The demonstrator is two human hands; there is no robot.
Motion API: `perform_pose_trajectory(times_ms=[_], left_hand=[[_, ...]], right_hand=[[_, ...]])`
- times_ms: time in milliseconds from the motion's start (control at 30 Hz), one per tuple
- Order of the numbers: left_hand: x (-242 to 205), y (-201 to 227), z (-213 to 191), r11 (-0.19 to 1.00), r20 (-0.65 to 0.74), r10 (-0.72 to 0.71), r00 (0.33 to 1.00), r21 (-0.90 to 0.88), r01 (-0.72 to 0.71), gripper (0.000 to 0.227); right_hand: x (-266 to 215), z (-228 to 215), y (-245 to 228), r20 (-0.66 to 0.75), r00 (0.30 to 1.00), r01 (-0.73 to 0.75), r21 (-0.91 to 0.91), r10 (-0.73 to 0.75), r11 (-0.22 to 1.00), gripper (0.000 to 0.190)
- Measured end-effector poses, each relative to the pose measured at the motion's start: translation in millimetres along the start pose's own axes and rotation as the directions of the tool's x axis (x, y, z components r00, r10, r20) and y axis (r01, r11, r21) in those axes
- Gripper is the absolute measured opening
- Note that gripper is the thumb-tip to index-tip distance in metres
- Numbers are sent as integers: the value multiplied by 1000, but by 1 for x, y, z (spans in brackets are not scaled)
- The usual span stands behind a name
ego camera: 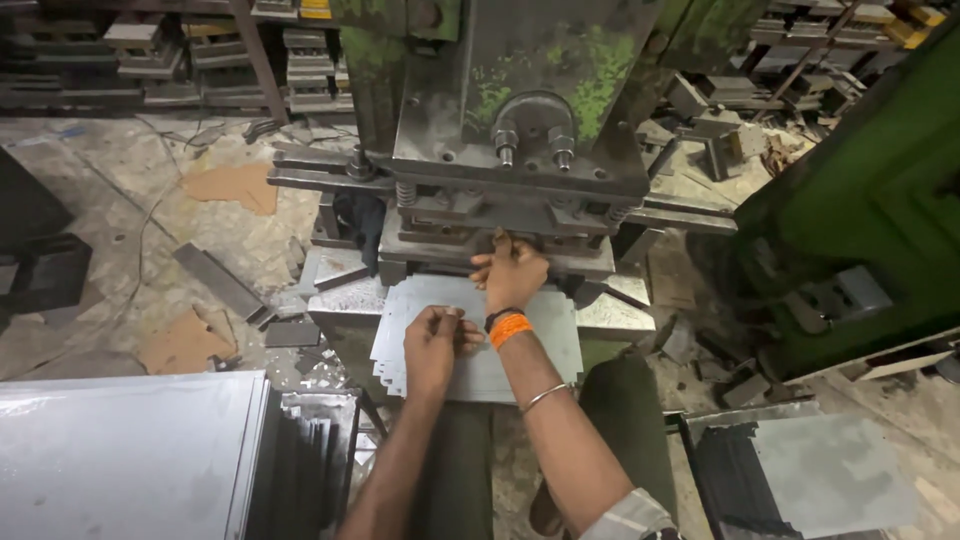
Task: Stamping metal sheets using an industrial press machine and stacking the results.
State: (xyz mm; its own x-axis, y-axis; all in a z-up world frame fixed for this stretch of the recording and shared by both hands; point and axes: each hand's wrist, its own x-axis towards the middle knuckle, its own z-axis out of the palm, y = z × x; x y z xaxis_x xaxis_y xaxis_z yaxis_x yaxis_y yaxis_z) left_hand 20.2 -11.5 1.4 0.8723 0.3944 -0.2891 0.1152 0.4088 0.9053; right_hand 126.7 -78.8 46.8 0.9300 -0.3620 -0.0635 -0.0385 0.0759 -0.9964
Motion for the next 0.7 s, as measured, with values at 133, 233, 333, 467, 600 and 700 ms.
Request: perform_pose_trajectory(times_ms=[133,233,333,467,600,700], left_hand=[[0,-3,1,1000,-15,18,1000,-1,-18,21],[-7,5,2,1000,-19,23,1000,21,-23,21],[-10,8,2,999,-19,12,1000,34,-12,22],[-10,8,2,998,-16,19,1000,60,-18,22],[-10,8,3,1000,-24,3,1000,30,-2,22],[-6,5,1,998,-28,15,999,65,-13,22]], right_hand=[[3,-1,1,9,1000,4,43,-5,999,27],[4,-1,2,7,1000,-5,40,5,999,26],[5,-1,3,11,1000,-16,38,15,999,25],[2,-2,-1,22,999,-32,52,31,998,22],[7,-1,5,24,999,-33,68,31,997,23],[14,0,9,23,999,-31,47,30,998,21]])
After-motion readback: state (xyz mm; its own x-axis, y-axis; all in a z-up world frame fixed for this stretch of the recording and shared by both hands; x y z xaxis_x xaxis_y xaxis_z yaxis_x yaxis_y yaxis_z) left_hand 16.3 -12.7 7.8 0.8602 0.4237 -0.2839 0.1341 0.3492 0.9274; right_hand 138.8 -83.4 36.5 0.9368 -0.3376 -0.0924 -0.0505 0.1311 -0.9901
